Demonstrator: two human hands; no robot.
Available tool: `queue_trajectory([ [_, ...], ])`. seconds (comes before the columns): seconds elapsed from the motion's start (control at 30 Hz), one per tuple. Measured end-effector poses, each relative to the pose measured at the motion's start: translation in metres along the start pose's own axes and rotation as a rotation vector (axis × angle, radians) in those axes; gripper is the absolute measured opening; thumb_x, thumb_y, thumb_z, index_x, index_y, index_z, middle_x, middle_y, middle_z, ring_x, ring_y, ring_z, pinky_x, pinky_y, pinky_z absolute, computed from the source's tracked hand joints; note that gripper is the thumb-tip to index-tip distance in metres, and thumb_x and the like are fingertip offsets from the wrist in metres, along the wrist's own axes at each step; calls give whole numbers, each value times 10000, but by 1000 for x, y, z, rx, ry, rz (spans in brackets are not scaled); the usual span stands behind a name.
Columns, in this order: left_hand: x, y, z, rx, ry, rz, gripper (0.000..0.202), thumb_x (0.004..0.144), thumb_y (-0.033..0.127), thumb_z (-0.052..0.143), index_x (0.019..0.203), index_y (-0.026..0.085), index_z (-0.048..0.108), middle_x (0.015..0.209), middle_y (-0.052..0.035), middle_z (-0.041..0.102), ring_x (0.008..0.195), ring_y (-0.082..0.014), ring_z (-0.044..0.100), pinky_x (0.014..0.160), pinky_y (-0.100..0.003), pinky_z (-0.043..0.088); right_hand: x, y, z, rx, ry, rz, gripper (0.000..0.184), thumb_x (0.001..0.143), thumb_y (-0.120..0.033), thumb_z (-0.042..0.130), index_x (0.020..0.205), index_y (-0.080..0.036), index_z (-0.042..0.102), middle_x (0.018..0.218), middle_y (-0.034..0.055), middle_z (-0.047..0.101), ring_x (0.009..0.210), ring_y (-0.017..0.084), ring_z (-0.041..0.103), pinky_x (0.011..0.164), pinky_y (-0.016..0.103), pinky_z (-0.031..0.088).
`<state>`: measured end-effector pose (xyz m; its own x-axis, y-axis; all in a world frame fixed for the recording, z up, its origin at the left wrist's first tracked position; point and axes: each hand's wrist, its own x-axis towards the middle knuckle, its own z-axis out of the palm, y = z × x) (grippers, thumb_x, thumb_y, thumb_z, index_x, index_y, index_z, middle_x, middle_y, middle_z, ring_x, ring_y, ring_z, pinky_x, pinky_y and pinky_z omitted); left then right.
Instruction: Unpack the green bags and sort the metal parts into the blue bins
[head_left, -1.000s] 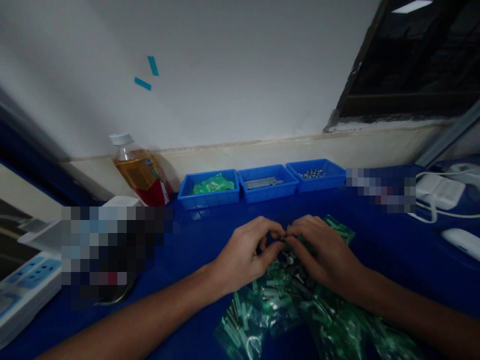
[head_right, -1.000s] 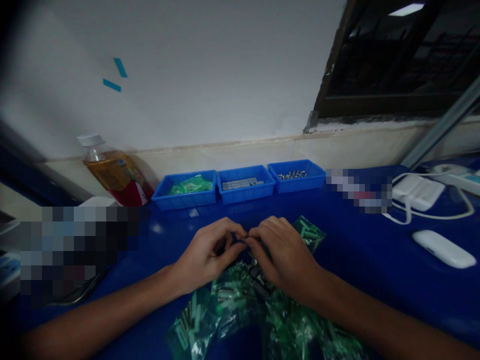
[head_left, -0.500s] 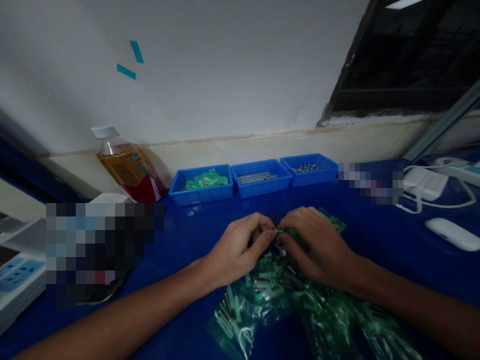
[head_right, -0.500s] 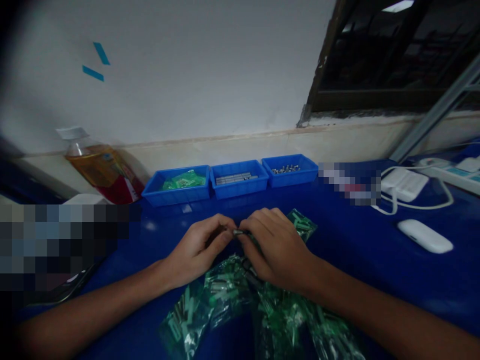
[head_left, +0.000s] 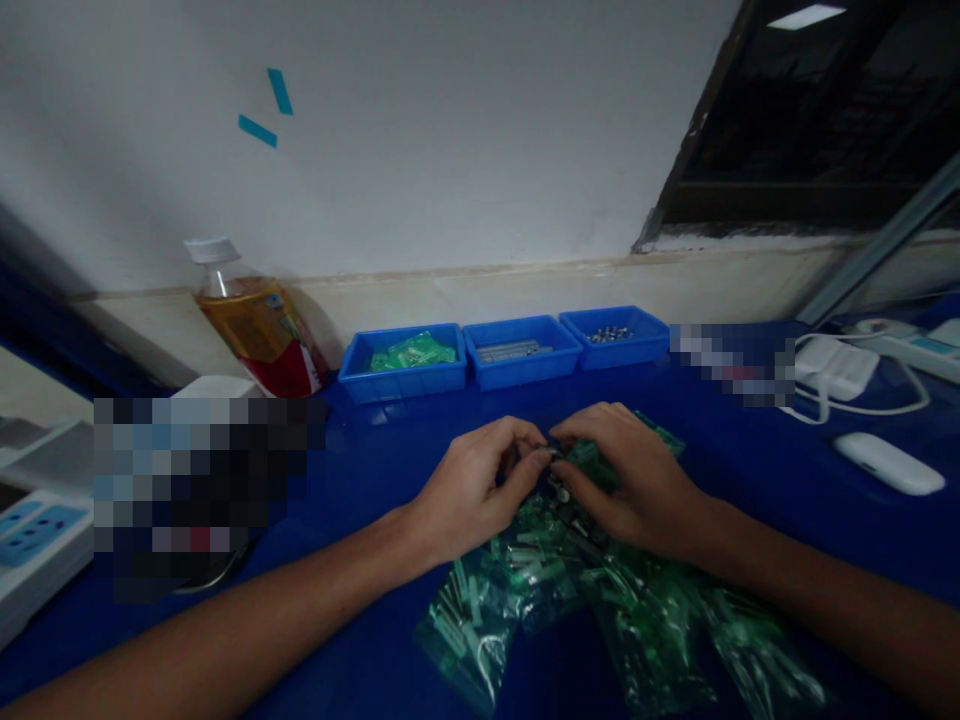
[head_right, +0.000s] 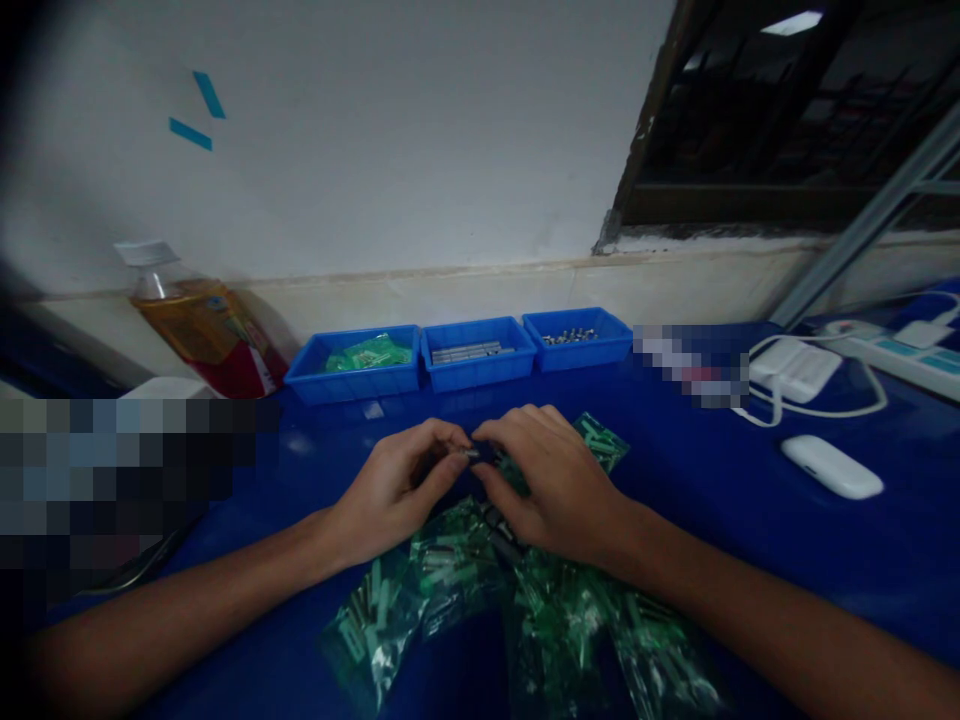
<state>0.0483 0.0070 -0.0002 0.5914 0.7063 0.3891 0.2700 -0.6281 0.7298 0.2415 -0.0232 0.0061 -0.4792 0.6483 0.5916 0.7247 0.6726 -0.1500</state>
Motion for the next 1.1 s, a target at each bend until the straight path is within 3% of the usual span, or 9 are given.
queue_trajectory([
  [0.2,2,2,-2,27,-70,-6,229,939,283,413,898,140,586,706,1,584,615,-109,532,570,-222,396,3,-1,-3,-70,-59,-47,95,889,-202,457,896,-177,549,802,44,617,739,175,535,651,326,343],
  [0.3,4,0,-1,105,-141,18,200,930,241,436,992,155,606,814,-21,623,708,-127,570,638,-236,424,8,11,-8,-116,-12,-18,115,900,-225,448,859,-180,546,790,48,620,745,180,535,668,332,357],
  [0.43,6,-6,2,190,-237,85,260,908,157,448,1115,197,599,924,-35,631,825,-147,590,725,-252,445,11,52,-15,-217,125,141,137,884,-258,474,807,-182,560,763,57,619,755,195,556,701,333,396],
  [0.6,7,-10,3,187,-212,28,178,847,146,526,977,172,644,838,-23,630,709,-128,582,628,-225,435,6,115,-19,-228,187,494,161,828,-307,528,799,-178,620,780,64,645,737,199,590,690,307,434],
  [0.7,7,-9,3,210,-183,-13,125,827,216,581,922,167,646,820,-21,627,673,-127,568,586,-225,418,8,138,-22,-238,199,593,213,818,-328,519,842,-162,652,827,87,661,761,214,601,713,315,446],
  [0.77,7,-9,3,213,-187,-13,170,832,231,581,982,180,643,833,-21,629,674,-128,569,576,-223,413,14,148,-25,-263,164,605,243,818,-325,507,872,-154,670,876,108,663,816,232,602,768,330,444],
  [0.9,7,-10,4,211,-210,5,178,836,167,552,980,186,656,837,-25,633,724,-139,589,613,-230,425,37,166,-27,-251,-39,702,251,782,-318,536,846,-147,708,936,133,669,950,289,582,864,380,412],
  [1.1,8,-10,4,186,-151,-43,112,822,204,559,882,159,642,795,-20,618,659,-120,556,569,-214,405,67,183,-22,-57,-259,795,186,696,-319,648,633,-158,717,633,57,684,615,201,625,612,285,467],
])
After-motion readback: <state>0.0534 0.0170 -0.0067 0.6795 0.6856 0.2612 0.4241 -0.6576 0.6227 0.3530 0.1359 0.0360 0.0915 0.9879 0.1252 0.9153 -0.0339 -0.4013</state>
